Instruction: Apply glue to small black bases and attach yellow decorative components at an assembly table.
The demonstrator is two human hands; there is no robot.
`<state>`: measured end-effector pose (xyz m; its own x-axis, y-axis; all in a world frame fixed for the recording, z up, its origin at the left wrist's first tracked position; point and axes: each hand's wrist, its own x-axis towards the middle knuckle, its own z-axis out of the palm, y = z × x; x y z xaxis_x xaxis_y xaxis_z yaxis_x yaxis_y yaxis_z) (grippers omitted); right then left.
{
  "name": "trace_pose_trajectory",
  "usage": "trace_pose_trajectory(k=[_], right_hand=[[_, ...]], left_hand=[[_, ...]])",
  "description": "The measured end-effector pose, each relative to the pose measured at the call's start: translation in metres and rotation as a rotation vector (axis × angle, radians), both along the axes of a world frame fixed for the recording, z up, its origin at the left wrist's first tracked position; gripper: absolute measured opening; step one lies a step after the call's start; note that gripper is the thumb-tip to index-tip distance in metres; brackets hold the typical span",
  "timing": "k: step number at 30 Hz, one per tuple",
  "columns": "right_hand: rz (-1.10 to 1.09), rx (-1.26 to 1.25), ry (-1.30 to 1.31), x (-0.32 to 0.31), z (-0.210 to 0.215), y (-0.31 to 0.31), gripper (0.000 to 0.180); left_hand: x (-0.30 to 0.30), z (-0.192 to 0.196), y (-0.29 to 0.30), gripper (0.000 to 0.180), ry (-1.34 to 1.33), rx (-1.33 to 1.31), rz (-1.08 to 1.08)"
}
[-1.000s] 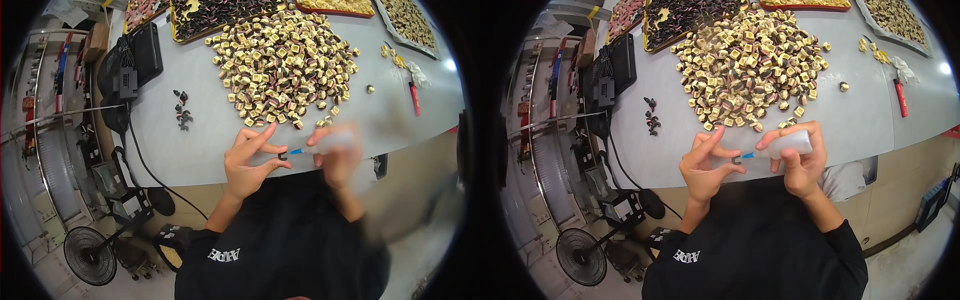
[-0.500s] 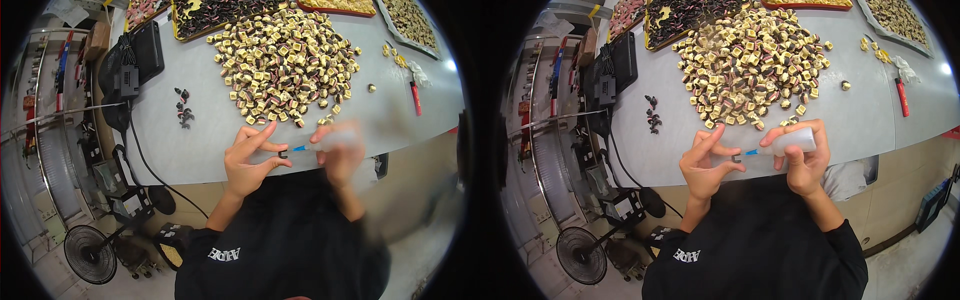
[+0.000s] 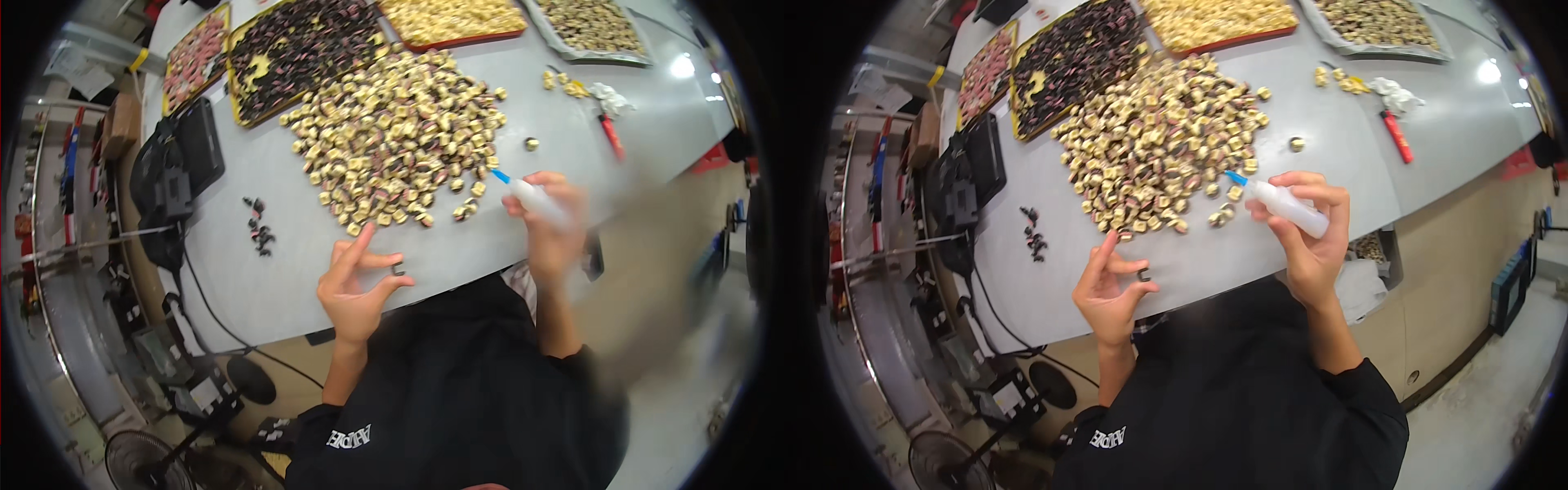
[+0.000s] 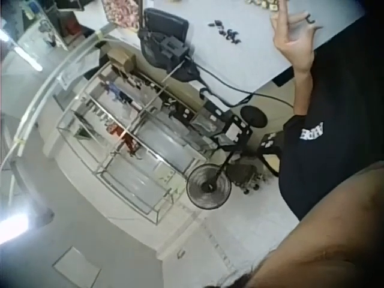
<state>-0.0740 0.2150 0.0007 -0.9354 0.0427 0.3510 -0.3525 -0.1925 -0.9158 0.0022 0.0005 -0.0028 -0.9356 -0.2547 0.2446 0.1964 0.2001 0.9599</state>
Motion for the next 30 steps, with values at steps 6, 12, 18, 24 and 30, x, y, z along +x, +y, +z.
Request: trace_pose_trajectory(k=[6, 12, 18, 24, 30], right_hand=[[-0.212, 0.611, 0.117, -0.016, -0.004, 0.05, 0.037], [-0.127, 0.468, -0.041, -0.028, -0.002, 0.06, 0.037], [-0.307, 0.573, 0.078, -0.068, 0.014, 0.099, 0.027], [-0.449, 1.206, 0.333, -0.141, 0.002, 0.114, 0.017], [-0.337, 1.096, 0.142, -0.14, 0.008, 0.119, 0.014]], left_hand=[[0.004, 0.0, -0.001, 0.068, 0.018, -0.014, 0.0], [0.004, 0.0, 0.002, 0.068, 0.016, 0.016, 0.011], [0.005, 0.0, 0.005, 0.068, 0.026, 0.036, 0.002], [0.007, 0.002, 0.005, 0.068, -0.013, 0.054, 0.031], [0.008, -0.002, -0.002, 0.071, -0.004, 0.022, 0.018]])
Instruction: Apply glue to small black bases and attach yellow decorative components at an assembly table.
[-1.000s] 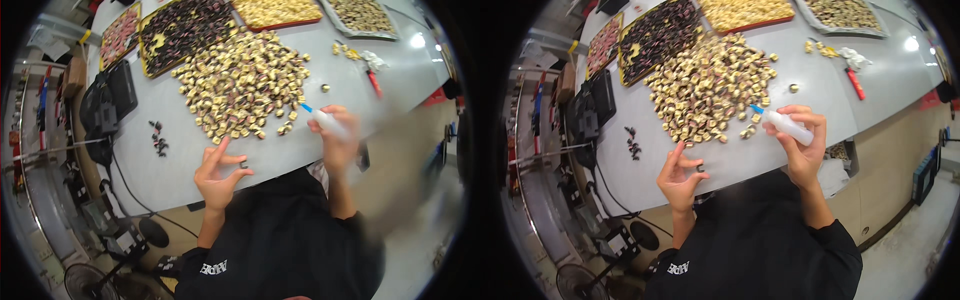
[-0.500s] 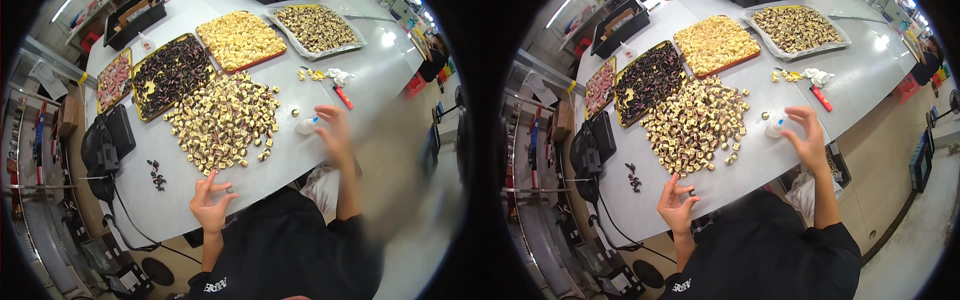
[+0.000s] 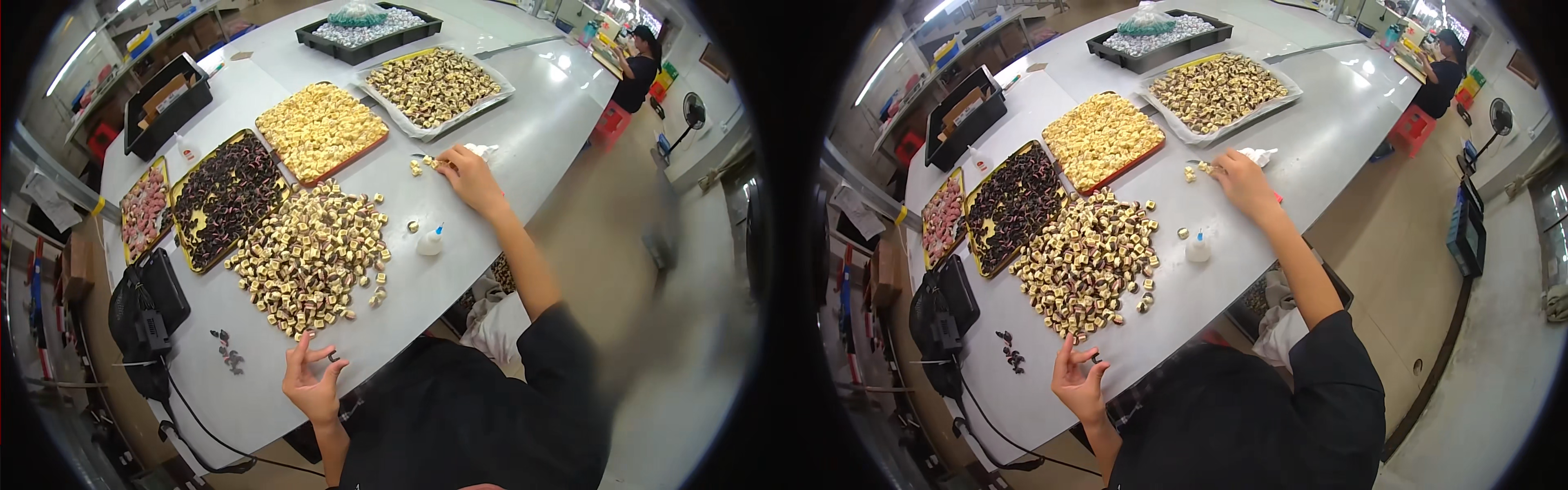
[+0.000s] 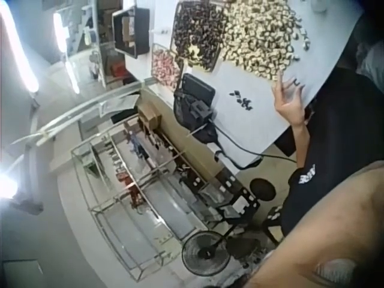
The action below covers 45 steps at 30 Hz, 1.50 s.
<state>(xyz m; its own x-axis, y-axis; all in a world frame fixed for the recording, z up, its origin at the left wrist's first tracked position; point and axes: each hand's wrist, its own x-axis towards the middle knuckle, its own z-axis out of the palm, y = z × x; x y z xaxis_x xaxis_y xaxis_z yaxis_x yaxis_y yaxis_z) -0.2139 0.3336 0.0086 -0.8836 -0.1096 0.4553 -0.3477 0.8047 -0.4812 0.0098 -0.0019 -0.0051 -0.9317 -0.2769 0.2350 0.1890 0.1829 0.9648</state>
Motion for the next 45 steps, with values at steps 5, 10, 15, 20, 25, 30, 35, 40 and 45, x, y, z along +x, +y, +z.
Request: trace_pose_trajectory(k=[5, 10, 15, 20, 25, 30, 35, 40, 45], right_hand=[[0.029, -0.548, 0.046, 0.043, 0.03, -0.025, 0.014], [0.472, -0.782, -0.208, 0.144, 0.057, -0.068, 0.012], [0.609, -1.103, -0.62, 0.178, 0.018, -0.14, 0.014], [0.449, -1.165, -0.964, 0.178, 0.008, -0.167, 0.019], [0.45, -1.193, -1.086, 0.178, 0.009, -0.174, 0.022], [0.51, -1.209, -1.18, 0.173, 0.013, -0.175, 0.022], [0.61, -1.106, -1.265, 0.156, 0.018, -0.164, 0.025], [0.705, -0.993, -1.267, 0.145, 0.022, -0.164, 0.028], [0.743, -0.953, -1.348, 0.141, 0.025, -0.163, 0.028]], left_hand=[[0.005, 0.0, -0.002, 0.067, -0.016, -0.012, 0.01], [-0.003, -0.002, 0.005, 0.06, 0.048, 0.013, 0.002], [-0.004, -0.001, 0.005, 0.059, 0.07, -0.088, -0.007], [0.001, 0.0, 0.002, 0.062, 0.065, -0.092, -0.026], [0.001, 0.002, 0.0, 0.052, 0.107, -0.152, 0.015], [0.002, 0.002, -0.001, 0.056, 0.12, -0.154, 0.008], [0.0, 0.003, 0.001, 0.051, 0.201, -0.203, 0.008], [0.0, 0.003, 0.0, 0.05, 0.207, -0.175, -0.028], [-0.001, 0.001, -0.002, 0.048, 0.19, 0.003, -0.117]])
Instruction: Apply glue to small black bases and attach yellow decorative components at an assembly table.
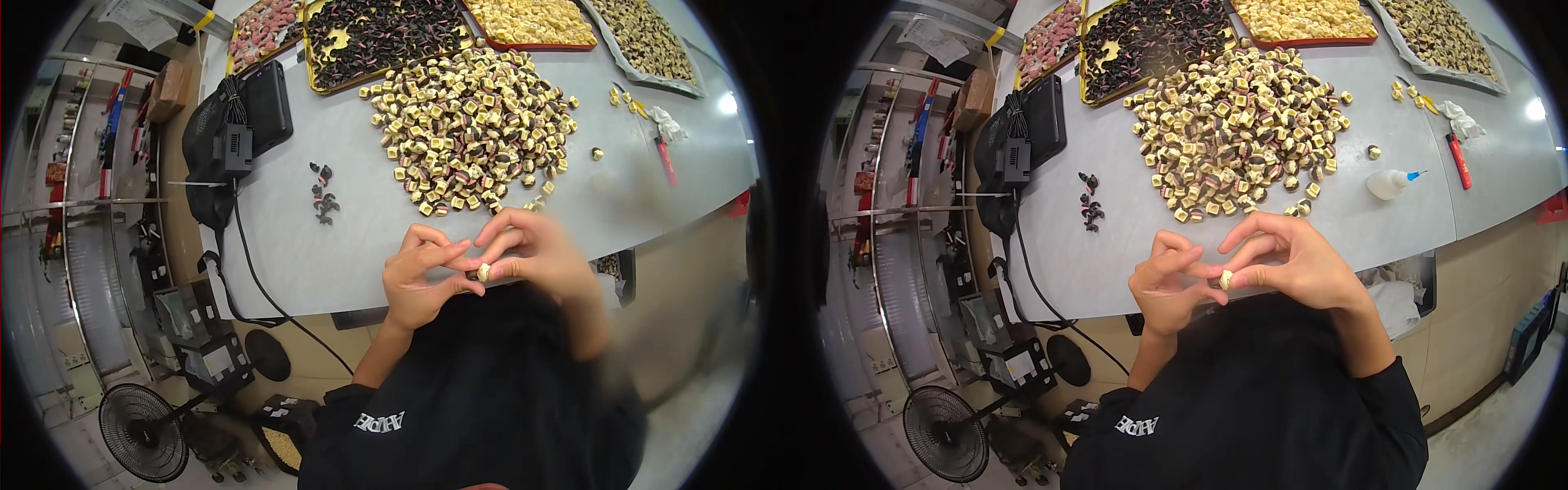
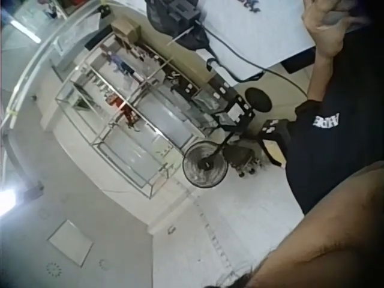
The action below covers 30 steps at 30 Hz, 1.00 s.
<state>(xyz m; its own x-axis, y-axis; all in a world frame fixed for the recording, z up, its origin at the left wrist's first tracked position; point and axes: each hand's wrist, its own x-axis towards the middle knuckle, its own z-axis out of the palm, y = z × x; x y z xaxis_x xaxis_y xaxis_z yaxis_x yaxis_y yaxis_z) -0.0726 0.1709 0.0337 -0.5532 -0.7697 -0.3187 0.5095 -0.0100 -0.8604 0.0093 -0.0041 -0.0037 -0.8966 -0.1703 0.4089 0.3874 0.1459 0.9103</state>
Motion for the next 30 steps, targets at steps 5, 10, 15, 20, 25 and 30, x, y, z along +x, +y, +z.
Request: trace_pose_trajectory(k=[5, 10, 15, 20, 25, 30], right_hand=[[-0.008, 0.025, 0.025, 0.0, 0.003, -0.002, 0.027], [-0.032, 0.025, 0.007, 0.002, 0.003, -0.002, 0.027], [-0.043, -0.019, 0.046, 0.003, -0.005, -0.003, 0.029], [-0.082, -0.071, -0.135, 0.015, -0.003, -0.01, 0.034], [-0.092, -0.125, -0.146, 0.021, -0.013, -0.013, 0.034], [-0.054, -0.228, -0.036, 0.022, -0.023, -0.011, 0.026]], left_hand=[[0.0, -0.002, -0.002, 0.048, -0.002, -0.008, 0.019], [0.001, 0.002, 0.0, 0.047, 0.006, -0.015, 0.038], [0.001, -0.001, -0.001, 0.048, 0.0, -0.067, 0.041], [-0.003, 0.002, 0.001, 0.037, 0.092, -0.254, 0.094], [0.0, 0.004, 0.004, 0.034, 0.112, -0.256, 0.153], [0.002, 0.003, 0.004, 0.035, 0.129, -0.269, 0.182]])
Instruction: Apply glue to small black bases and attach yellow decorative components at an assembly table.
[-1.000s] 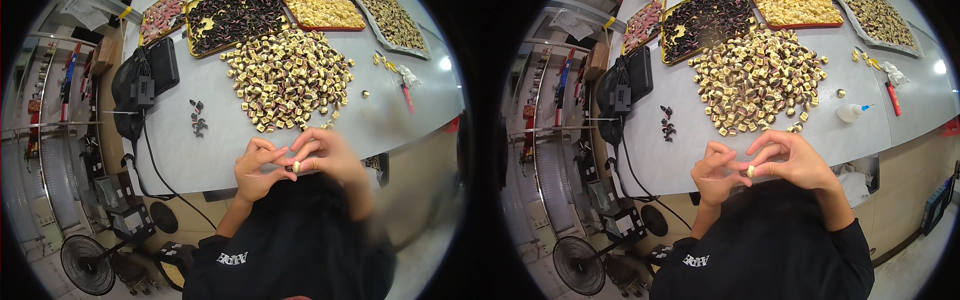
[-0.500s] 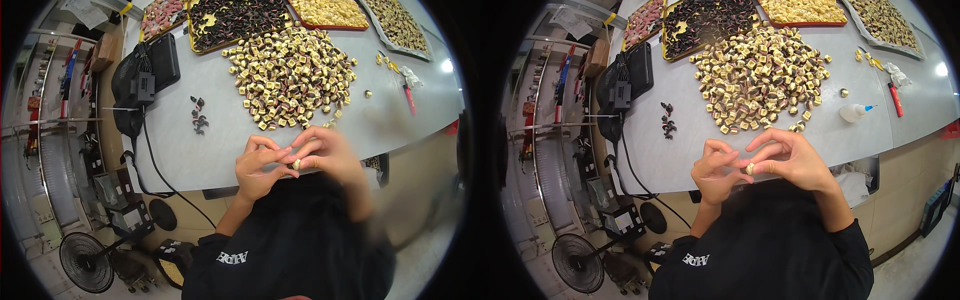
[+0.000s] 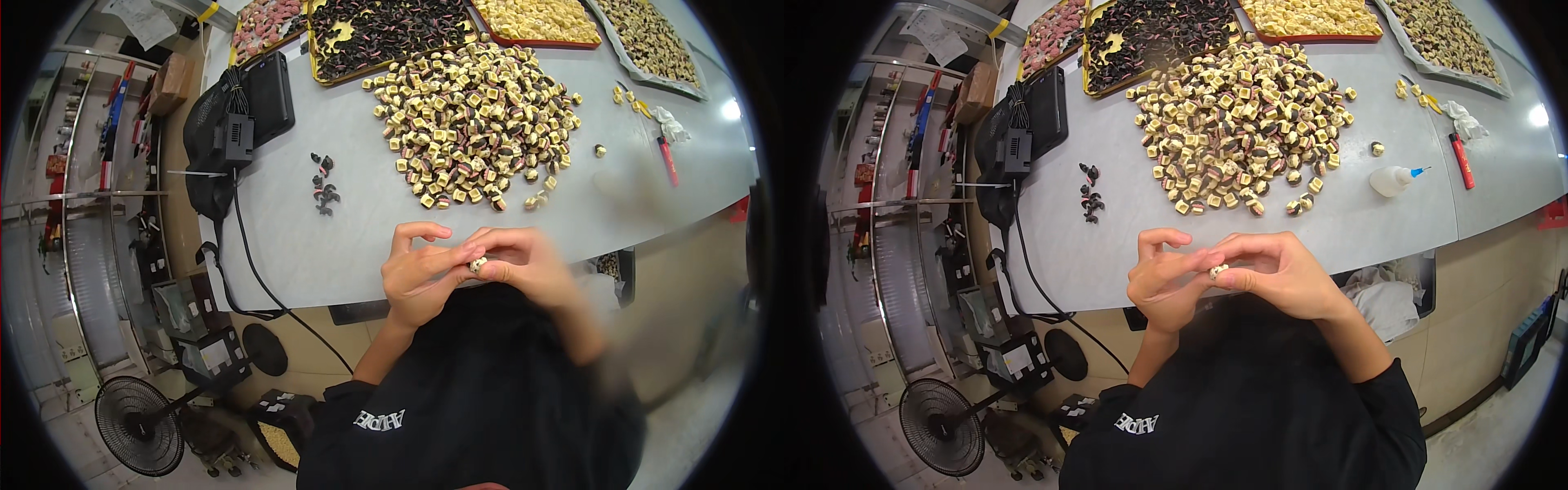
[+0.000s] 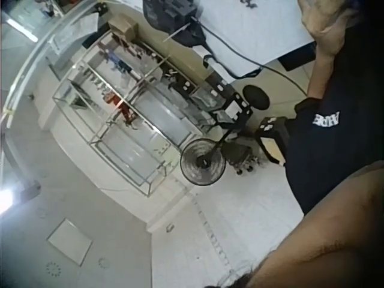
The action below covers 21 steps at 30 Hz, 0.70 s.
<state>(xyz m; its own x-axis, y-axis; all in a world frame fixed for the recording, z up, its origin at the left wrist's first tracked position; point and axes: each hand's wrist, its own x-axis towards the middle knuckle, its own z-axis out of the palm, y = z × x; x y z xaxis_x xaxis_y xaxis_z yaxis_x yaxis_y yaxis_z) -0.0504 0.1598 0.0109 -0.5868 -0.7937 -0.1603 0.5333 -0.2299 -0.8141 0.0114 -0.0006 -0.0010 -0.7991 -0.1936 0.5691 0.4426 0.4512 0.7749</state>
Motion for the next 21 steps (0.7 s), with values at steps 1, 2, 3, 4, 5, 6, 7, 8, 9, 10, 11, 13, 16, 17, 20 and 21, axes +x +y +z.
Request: trace_pose_trajectory(k=[1, 2, 3, 4, 5, 6, 7, 8, 9, 10, 11, 13, 16, 17, 20, 21], right_hand=[[0.015, -0.047, 0.044, 0.0, -0.0014, 0.0008, 0.023], [0.015, -0.047, 0.045, 0.0007, -0.0005, 0.0006, 0.023], [-0.012, -0.046, 0.051, 0.002, 0.0015, -0.0002, 0.024], [-0.04, -0.045, 0.057, 0.0033, 0.0035, -0.001, 0.027], [-0.068, -0.044, 0.063, 0.0042, 0.0044, -0.001, 0.031], [-0.067, -0.043, 0.064, 0.0048, 0.0044, -0.0005, 0.031], [-0.089, -0.038, 0.111, 0.0056, 0.0045, -0.0001, 0.032], [-0.111, -0.033, 0.158, 0.0061, 0.0044, 0.0002, 0.033], [-0.133, -0.028, 0.205, 0.0065, 0.0043, 0.0005, 0.033], [-0.131, -0.028, 0.205, 0.0069, 0.0035, 0.0009, 0.033], [-0.129, -0.035, 0.23, 0.0073, 0.0018, 0.0014, 0.034], [-0.123, -0.048, 0.281, 0.0073, -0.0007, 0.0024, 0.036], [-0.116, -0.054, 0.287, 0.0066, -0.0016, 0.0036, 0.036], [-0.114, -0.056, 0.289, 0.0062, -0.0021, 0.004, 0.036], [-0.077, -0.008, 0.441, 0.0006, -0.0034, 0.0059, 0.035], [-0.059, 0.015, 0.518, -0.0003, -0.0035, 0.0064, 0.035]], left_hand=[[0.0001, -0.0004, 0.0002, 0.035, 0.015, -0.011, 0.002], [0.0003, -0.0006, 0.0006, 0.035, 0.029, -0.022, 0.003], [0.0009, -0.0005, 0.0008, 0.035, 0.03, -0.021, 0.003], [0.0017, -0.0004, 0.0009, 0.037, 0.033, -0.012, 0.013], [0.0025, -0.0003, 0.0009, 0.039, 0.036, -0.003, 0.022], [0.003, -0.0003, 0.001, 0.042, 0.039, 0.006, 0.033], [0.0036, -0.0004, 0.0007, 0.042, 0.04, 0.006, 0.033], [0.0041, -0.0007, 0.0004, 0.041, 0.036, 0.006, 0.034], [0.0046, -0.0011, 0.0001, 0.04, 0.031, 0.006, 0.035], [0.005, -0.0014, 0.0, 0.039, 0.027, 0.006, 0.035], [0.0051, -0.0015, -0.0002, 0.039, 0.026, 0.006, 0.037], [0.0039, -0.0018, -0.0008, 0.034, 0.047, -0.032, 0.019], [0.0026, -0.0025, -0.0008, 0.031, 0.057, -0.048, 0.002], [0.0024, -0.0029, -0.0006, 0.031, 0.056, -0.045, -0.008], [0.0017, -0.003, 0.0011, 0.03, 0.066, -0.068, -0.013], [0.0015, -0.0025, 0.0021, 0.031, 0.078, -0.095, -0.009]])
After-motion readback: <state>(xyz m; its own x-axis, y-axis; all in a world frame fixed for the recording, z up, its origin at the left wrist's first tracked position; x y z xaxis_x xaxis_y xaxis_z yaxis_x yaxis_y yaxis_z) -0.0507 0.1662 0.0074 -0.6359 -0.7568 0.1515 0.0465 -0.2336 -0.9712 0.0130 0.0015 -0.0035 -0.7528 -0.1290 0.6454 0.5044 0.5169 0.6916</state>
